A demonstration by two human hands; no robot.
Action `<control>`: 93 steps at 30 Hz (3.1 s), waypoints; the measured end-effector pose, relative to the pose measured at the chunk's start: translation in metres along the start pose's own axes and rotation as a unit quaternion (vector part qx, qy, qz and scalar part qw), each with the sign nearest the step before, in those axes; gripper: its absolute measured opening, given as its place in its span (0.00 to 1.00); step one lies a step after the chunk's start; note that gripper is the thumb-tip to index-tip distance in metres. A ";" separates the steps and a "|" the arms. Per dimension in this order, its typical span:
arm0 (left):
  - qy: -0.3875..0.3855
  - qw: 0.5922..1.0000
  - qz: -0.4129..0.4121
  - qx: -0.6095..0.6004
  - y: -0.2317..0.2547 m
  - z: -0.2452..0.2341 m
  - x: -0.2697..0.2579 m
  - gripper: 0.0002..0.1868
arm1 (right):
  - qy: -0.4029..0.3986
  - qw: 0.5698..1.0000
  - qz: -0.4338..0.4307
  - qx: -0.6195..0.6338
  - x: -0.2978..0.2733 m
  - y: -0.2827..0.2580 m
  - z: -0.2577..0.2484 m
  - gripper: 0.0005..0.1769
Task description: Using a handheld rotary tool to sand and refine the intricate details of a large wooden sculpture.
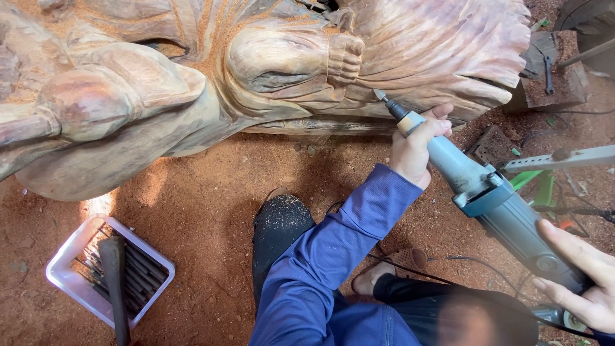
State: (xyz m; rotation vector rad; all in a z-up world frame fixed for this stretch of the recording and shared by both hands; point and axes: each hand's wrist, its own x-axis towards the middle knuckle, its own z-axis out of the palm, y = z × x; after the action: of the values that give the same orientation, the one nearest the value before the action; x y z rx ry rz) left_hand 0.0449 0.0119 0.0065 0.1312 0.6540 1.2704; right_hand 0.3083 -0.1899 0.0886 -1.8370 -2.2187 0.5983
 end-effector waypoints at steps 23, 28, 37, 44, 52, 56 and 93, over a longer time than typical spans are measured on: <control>0.001 1.000 -0.012 0.008 -0.027 0.010 0.006 0.19 | -0.025 0.979 0.199 0.039 -0.011 0.004 -0.005 0.59; -0.084 0.996 -0.006 -0.018 -0.052 0.003 0.007 0.21 | 0.030 0.995 0.053 0.078 -0.041 0.039 0.014 0.56; -0.167 0.980 0.057 -0.091 -0.007 -0.025 0.000 0.09 | 0.048 0.996 -0.067 -0.046 -0.011 -0.023 0.017 0.49; -0.163 0.980 0.034 -0.105 0.019 -0.034 0.008 0.12 | 0.019 0.998 -0.041 -0.049 0.006 -0.055 0.018 0.51; -0.135 0.987 0.028 -0.089 0.020 -0.029 0.009 0.18 | 0.025 0.997 -0.028 -0.071 0.007 -0.061 0.014 0.50; -0.128 0.989 0.014 -0.070 0.013 -0.024 0.007 0.19 | 0.034 0.998 -0.037 -0.048 0.008 -0.057 0.006 0.50; -0.099 0.995 0.001 -0.029 -0.037 0.020 0.014 0.19 | -0.006 0.992 0.049 0.120 -0.029 0.189 0.022 0.63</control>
State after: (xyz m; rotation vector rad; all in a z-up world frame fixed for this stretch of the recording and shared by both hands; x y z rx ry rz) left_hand 0.0880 0.0177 0.0009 0.2075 0.4460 1.2587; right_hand 0.4740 -0.1945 -0.0089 -1.8290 -1.9719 0.8558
